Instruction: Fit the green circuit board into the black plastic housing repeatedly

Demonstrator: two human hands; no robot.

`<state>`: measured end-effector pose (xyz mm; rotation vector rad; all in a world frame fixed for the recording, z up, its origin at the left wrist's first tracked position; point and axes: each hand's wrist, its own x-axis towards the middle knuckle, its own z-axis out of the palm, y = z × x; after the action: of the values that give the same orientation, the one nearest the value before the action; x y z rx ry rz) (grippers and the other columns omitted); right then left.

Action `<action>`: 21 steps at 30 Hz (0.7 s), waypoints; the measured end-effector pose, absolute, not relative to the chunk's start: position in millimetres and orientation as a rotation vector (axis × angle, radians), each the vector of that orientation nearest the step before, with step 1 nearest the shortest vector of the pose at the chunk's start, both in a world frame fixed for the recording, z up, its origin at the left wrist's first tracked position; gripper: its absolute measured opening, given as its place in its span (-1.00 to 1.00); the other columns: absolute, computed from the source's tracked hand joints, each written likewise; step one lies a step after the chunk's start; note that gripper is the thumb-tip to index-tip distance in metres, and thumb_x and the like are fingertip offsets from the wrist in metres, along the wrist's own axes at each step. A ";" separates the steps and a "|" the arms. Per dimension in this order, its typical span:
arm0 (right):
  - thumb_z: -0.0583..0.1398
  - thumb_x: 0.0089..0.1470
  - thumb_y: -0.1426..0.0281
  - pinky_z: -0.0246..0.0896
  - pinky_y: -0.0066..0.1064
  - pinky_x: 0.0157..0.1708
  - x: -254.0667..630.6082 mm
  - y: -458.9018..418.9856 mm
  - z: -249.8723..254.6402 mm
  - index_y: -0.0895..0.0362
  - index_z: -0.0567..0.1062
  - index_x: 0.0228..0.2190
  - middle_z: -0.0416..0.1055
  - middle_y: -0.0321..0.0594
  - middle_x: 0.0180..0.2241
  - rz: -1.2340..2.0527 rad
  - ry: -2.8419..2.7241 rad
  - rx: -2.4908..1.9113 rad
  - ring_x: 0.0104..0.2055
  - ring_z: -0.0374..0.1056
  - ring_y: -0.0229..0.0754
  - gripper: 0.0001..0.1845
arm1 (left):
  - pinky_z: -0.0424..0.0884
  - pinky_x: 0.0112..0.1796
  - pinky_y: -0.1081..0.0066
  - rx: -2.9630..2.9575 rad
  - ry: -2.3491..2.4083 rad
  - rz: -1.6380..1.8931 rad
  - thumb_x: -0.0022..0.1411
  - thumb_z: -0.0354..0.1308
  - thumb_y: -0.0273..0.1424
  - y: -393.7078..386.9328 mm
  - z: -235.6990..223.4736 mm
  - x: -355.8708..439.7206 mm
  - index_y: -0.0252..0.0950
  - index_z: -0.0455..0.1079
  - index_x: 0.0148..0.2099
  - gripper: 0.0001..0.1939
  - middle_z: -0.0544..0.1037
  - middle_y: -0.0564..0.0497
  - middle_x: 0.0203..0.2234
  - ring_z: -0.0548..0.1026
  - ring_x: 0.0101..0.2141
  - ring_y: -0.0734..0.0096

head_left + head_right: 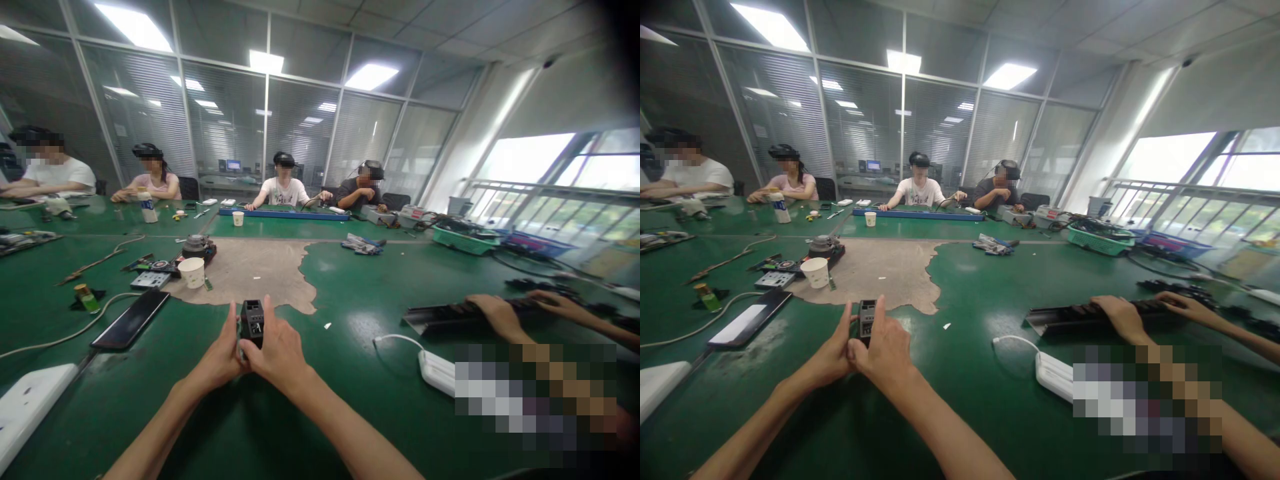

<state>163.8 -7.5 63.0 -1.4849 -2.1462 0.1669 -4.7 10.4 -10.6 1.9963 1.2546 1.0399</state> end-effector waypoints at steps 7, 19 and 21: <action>0.25 -0.09 0.04 0.24 -0.11 -0.10 165.1 -3.7 60.2 0.27 -0.20 0.30 0.40 0.08 -0.07 0.190 -2.209 -1.444 -0.06 0.32 0.14 0.15 | 0.03 0.18 -0.08 2.048 1.208 1.026 -0.03 0.32 -0.36 14.6 -15.6 -11.0 -0.21 -0.67 0.37 0.29 -0.24 -0.30 0.35 -0.06 0.29 -0.13; 0.24 -0.08 0.19 0.17 -0.14 0.03 160.1 -3.5 39.3 0.25 -0.20 0.30 0.31 0.04 0.04 0.244 -2.029 -1.354 0.05 0.24 0.06 0.08 | 0.01 0.18 -0.08 1.979 1.239 0.983 -0.04 0.33 -0.39 12.6 -11.0 -9.1 -0.28 -0.65 0.37 0.29 -0.12 -0.38 0.32 -0.05 0.29 -0.08; 0.22 -0.07 0.20 0.18 -0.14 0.01 160.1 -3.4 38.2 0.26 -0.18 0.29 0.32 0.06 0.03 0.233 -2.041 -1.389 0.04 0.25 0.07 0.06 | 0.03 0.17 -0.07 1.956 1.253 0.977 -0.04 0.34 -0.40 12.4 -10.0 -8.6 -0.28 -0.67 0.37 0.30 -0.12 -0.39 0.31 -0.04 0.29 -0.09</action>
<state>160.1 -3.4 38.2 -1.3890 -2.0406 0.2330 -8.6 12.4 -10.0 1.9559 1.2525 0.9768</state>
